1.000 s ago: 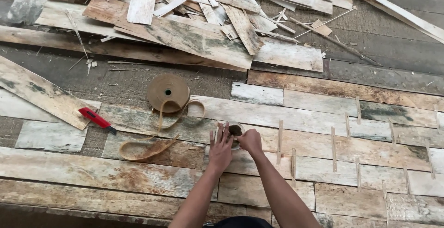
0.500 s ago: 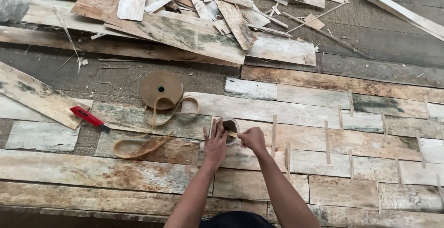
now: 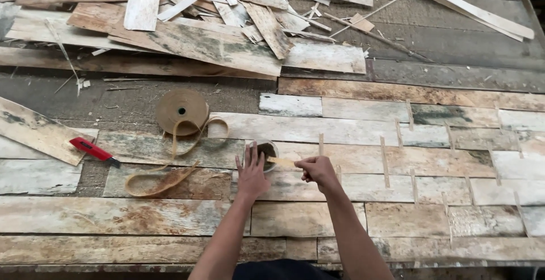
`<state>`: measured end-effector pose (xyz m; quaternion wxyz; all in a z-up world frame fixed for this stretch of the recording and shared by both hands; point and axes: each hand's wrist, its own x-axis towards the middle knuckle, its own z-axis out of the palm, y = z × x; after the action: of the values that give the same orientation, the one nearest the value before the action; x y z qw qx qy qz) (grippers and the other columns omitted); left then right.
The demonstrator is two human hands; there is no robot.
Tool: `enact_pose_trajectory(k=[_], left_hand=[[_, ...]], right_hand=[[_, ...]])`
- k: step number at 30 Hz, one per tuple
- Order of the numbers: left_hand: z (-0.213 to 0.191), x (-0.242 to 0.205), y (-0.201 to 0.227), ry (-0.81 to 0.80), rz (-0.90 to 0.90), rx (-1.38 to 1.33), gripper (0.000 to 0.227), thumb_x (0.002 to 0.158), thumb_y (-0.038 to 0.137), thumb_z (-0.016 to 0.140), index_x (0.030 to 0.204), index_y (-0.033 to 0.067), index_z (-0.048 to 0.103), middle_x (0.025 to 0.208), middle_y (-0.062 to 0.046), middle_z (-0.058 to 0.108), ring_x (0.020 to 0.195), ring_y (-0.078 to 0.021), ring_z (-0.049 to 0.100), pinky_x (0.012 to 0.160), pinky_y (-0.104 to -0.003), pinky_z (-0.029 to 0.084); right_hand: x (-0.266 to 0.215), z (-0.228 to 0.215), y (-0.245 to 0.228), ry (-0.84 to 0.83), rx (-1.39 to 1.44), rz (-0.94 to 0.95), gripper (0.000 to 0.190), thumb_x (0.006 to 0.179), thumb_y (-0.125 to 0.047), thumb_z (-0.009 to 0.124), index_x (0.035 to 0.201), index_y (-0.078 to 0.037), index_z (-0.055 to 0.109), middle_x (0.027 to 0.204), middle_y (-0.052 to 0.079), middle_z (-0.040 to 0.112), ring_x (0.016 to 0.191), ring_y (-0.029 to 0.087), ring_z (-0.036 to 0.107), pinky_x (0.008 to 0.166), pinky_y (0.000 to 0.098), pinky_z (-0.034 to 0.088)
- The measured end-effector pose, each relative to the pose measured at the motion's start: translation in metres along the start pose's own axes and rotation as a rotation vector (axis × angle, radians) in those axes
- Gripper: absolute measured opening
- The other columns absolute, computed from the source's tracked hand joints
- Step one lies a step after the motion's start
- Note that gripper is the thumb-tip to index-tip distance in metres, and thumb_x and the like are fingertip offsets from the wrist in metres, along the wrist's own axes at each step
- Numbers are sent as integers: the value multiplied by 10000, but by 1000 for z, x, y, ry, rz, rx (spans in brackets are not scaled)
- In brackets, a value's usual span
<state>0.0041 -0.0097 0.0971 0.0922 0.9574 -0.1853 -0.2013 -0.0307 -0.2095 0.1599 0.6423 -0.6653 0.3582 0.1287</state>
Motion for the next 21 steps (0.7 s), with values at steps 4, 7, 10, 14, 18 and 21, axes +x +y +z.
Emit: enact_pose_trajectory(k=[4,7,10,14,18,21], left_hand=[[56,13,-5,317,95,-298,854,729,142,582,1559,50,406,1738,-178,50,1596,-367,3,1217,-645,18],[106,36,-1,656,81,-497,414,770,120,574,1170,163,670,1320,-50,506,1255,-283,511,1059,-491,414],[136,55,17,535,-121,-835,262,1030,277,479,947,180,707,957,-25,663,903,-255,705,854,-370,534],[162,74,41,157,-420,-1530,373,1009,370,565,1092,37,712,985,-162,744,750,-257,769,716,-341,613],[185,100,57,188,-424,-1780,310,929,102,761,1147,-90,653,981,-242,701,814,-305,763,741,-367,655],[179,100,75,206,-408,-1780,300,873,46,808,1105,-24,631,933,-159,711,766,-244,749,707,-310,659]], right_hand=[[2,-19,17,-3,63,-52,316,764,-83,837,960,143,735,518,127,531,446,235,653,431,313,563],[-11,-25,21,-11,95,-66,349,771,-103,856,976,150,731,517,110,525,444,230,651,423,308,561],[-18,-35,32,-4,132,-66,339,794,-100,831,989,154,719,524,97,514,447,225,650,432,301,558],[-29,-53,53,24,176,-51,312,789,-93,840,983,130,738,506,92,504,437,231,650,423,311,558],[-32,-75,87,81,214,-12,304,776,-82,851,974,122,743,494,85,499,434,235,653,417,315,559],[-38,-93,113,152,262,22,289,796,-101,844,979,102,751,495,97,516,446,239,667,424,320,575]])
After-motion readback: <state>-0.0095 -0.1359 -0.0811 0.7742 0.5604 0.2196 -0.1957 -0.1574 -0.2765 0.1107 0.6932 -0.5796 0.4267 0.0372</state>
